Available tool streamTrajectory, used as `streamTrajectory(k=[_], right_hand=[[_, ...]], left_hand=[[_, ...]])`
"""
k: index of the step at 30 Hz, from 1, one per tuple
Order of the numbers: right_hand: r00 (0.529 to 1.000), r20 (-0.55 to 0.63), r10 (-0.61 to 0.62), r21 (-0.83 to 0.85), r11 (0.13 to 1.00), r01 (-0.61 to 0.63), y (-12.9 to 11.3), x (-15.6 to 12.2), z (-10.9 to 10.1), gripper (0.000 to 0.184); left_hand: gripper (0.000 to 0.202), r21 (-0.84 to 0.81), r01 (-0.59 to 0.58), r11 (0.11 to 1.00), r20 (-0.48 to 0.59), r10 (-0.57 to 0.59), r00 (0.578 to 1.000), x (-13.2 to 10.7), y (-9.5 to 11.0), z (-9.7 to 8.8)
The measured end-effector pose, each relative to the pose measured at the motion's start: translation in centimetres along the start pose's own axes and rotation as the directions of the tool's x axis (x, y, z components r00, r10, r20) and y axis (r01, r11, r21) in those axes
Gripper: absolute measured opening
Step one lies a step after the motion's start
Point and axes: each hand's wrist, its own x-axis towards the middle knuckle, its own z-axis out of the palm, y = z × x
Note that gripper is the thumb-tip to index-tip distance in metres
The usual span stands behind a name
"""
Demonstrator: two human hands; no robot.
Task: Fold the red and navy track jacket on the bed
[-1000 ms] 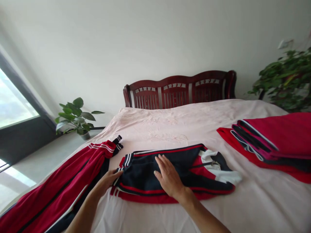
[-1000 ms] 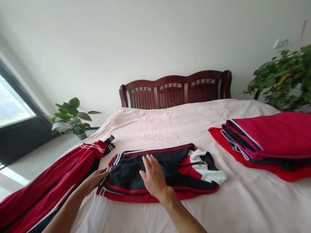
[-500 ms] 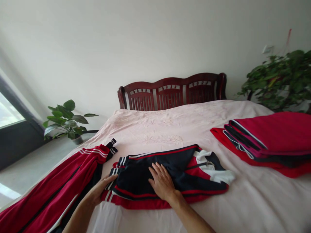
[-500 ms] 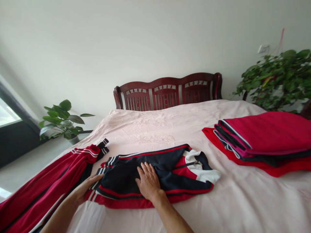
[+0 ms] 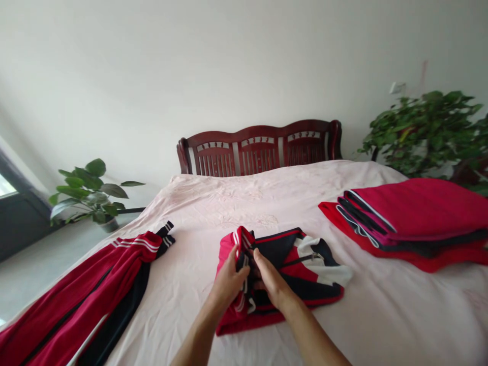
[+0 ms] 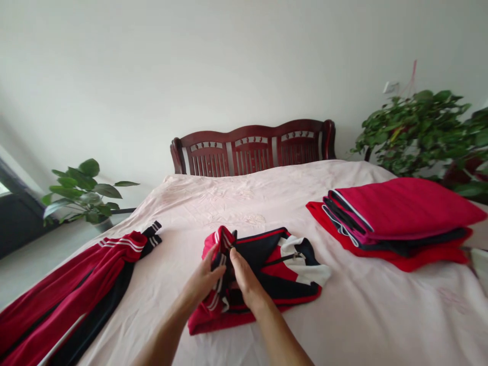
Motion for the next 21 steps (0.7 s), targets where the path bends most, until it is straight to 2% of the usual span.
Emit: streamTrajectory(k=[2, 4, 6, 8, 9, 11, 13, 15, 17, 19, 21], right_hand=[[1.0, -0.016, -0.007, -0.073, 0.997, 0.005, -0.6, -0.3, -1.0, 0.067], [0.998, -0.027, 0.052, -0.119, 0.991, -0.055, -0.7, -0.2, -1.6, 0.061], [0.994, -0.058, 0.093, -0.137, 0.985, -0.1, -0.5, -0.1, -1.7, 0.056], [0.996, -0.08, 0.049, -0.151, 0.987, -0.061, -0.4, 0.1, -1.5, 0.053], [0.997, -0.072, 0.017, -0.153, 0.988, -0.027, -0.5, 0.1, -1.4, 0.053], [0.999, -0.033, -0.035, -0.148, 0.989, 0.03, -1.0, 0.3, -1.4, 0.056], [0.998, 0.009, -0.066, -0.158, 0.985, 0.067, -1.8, 0.7, -2.2, 0.059], [0.996, 0.007, -0.087, -0.284, 0.955, 0.085, -2.6, 1.2, -3.6, 0.058], [0.994, -0.062, -0.095, -0.516, 0.855, 0.049, -3.3, 1.7, -5.0, 0.057], [0.973, -0.181, -0.145, -0.72, 0.693, -0.031, -3.7, 2.0, -5.9, 0.059], [0.93, -0.204, -0.305, -0.86, 0.51, -0.021, -3.9, 1.8, -5.7, 0.061]], left_hand=[[0.069, -0.057, 0.053, 0.997, 0.073, -0.049, 0.996, 0.1, -2.3, 2.6], [0.066, -0.128, 0.122, 0.984, 0.129, -0.106, 0.986, -0.2, -3.9, 4.0], [0.07, -0.193, 0.182, 0.964, 0.111, -0.163, 0.98, -0.5, -4.4, 4.2], [0.073, -0.196, 0.178, 0.964, 0.049, -0.171, 0.984, -1.1, -3.8, 3.3], [0.071, -0.153, 0.138, 0.978, 0.01, -0.138, 0.99, -1.4, -3.3, 2.6], [0.059, 0.006, -0.003, 1.0, -0.102, 0.003, 0.995, -2.0, -2.4, 1.0], [0.048, 0.236, -0.137, 0.962, -0.215, 0.189, 0.958, -2.6, -2.4, -0.2], [0.043, 0.488, -0.203, 0.849, -0.222, 0.346, 0.912, -3.2, -3.6, -0.7], [0.044, 0.706, -0.247, 0.664, -0.1, 0.439, 0.893, -3.6, -5.8, -0.2], [0.048, 0.841, -0.283, 0.462, 0.022, 0.493, 0.87, -4.1, -8.2, 0.8], [0.05, 0.907, -0.291, 0.304, 0.085, 0.545, 0.834, -4.4, -9.9, 1.7]])
